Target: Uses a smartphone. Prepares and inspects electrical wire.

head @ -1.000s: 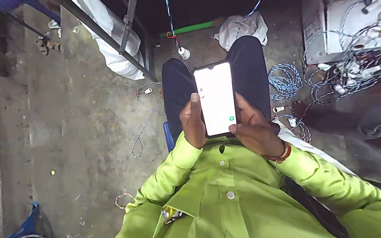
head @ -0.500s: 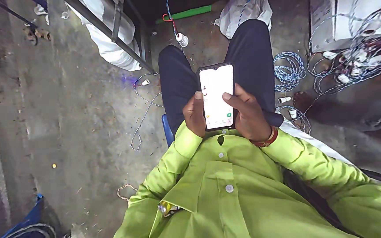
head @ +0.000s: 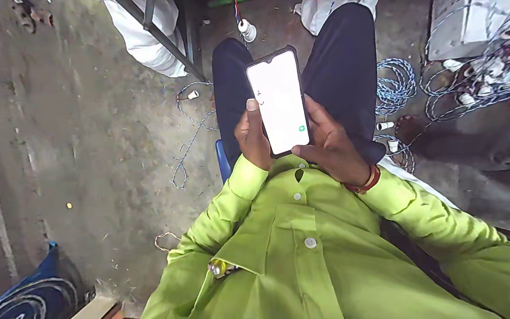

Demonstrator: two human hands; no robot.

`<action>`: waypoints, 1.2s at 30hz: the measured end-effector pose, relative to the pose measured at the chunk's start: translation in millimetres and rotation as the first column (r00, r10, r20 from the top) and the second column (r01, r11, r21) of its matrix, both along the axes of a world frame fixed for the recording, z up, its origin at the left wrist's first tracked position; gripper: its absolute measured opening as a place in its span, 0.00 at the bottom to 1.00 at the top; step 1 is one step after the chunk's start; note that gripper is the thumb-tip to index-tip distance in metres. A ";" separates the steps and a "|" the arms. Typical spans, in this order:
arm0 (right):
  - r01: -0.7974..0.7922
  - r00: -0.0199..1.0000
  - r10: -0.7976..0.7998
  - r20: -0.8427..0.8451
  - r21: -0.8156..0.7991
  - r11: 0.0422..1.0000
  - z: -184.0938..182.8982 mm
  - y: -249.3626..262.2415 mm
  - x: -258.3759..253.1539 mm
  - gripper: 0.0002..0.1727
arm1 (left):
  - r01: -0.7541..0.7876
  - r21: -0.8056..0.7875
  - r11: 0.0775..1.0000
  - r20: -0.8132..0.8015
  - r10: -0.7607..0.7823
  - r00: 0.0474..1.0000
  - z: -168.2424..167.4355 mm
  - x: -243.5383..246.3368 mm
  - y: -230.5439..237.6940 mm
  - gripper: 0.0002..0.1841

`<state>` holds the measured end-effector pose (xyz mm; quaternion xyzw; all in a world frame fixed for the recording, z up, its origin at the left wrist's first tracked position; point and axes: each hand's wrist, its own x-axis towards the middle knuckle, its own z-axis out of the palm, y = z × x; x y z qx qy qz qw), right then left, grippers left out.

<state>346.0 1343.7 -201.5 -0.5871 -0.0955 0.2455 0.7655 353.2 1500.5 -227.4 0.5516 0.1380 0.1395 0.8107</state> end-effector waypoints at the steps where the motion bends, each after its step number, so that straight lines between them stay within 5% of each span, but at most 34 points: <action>1: 0.000 1.000 0.000 0.004 -0.010 1.000 0.3 0.8 -0.1 0.56 | -0.002 -0.013 1.000 -0.001 0.002 1.000 0.4 -0.3 -0.1 0.22; 21: -0.019 1.000 0.017 0.022 0.110 0.994 -14.7 0.1 6.3 0.53 | 0.022 -0.073 0.997 0.042 -0.019 0.999 -2.3 -0.1 -1.5 0.21; 26: 0.044 0.999 -0.042 0.025 -0.063 0.997 0.1 3.1 -4.0 0.51 | 0.026 -0.089 0.996 0.038 -0.022 0.999 -5.1 -1.0 -2.3 0.21; 32: 0.148 0.982 -0.086 0.170 -0.396 0.906 -1.9 13.2 -8.9 0.62 | -0.010 -0.060 0.998 0.007 0.010 1.000 0.3 -1.1 -5.8 0.19; 36: 0.154 0.977 -0.106 0.184 -0.273 0.949 -10.0 12.4 -1.4 0.56 | 0.015 -0.072 0.997 0.027 -0.013 1.000 -2.3 -0.8 -5.1 0.20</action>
